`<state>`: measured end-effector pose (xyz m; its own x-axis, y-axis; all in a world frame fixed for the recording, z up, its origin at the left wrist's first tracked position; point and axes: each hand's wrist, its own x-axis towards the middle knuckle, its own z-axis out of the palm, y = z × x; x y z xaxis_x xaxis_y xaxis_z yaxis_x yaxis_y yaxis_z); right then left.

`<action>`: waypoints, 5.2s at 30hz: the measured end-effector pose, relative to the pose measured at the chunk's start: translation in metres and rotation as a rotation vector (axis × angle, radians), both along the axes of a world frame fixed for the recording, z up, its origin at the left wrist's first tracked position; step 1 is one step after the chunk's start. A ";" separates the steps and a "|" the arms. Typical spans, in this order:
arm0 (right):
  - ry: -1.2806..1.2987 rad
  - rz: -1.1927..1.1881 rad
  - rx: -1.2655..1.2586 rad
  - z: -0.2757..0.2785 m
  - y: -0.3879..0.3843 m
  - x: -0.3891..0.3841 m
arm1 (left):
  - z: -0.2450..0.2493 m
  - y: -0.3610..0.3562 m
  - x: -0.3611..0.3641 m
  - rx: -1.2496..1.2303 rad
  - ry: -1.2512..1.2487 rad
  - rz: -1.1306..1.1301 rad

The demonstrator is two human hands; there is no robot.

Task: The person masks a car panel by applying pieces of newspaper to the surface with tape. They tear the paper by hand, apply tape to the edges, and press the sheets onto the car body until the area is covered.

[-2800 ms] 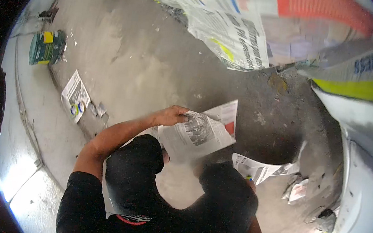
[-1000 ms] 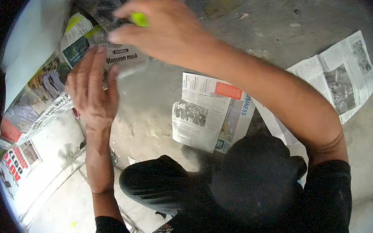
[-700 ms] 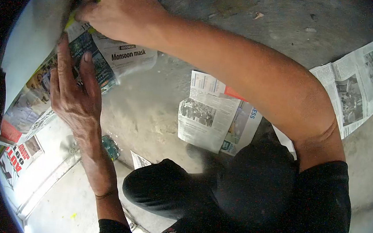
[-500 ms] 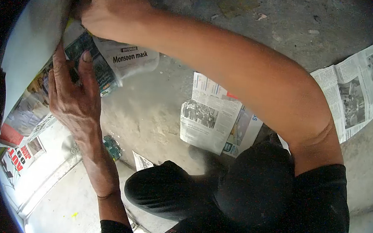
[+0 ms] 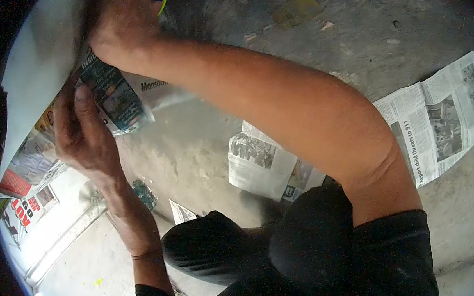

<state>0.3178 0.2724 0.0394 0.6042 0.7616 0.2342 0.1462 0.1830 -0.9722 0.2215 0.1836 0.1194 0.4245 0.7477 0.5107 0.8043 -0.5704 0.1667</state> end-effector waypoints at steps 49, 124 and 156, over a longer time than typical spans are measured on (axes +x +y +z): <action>0.237 -0.154 -0.652 -0.183 -0.424 0.223 | -0.266 -0.179 0.073 -1.112 0.269 -0.365; -0.343 1.040 -0.062 0.096 -0.235 0.032 | 0.058 -0.161 -0.217 -0.304 -0.533 0.183; -0.662 0.983 0.238 0.134 -0.225 -0.052 | 0.036 -0.165 -0.158 -0.513 -0.635 -0.102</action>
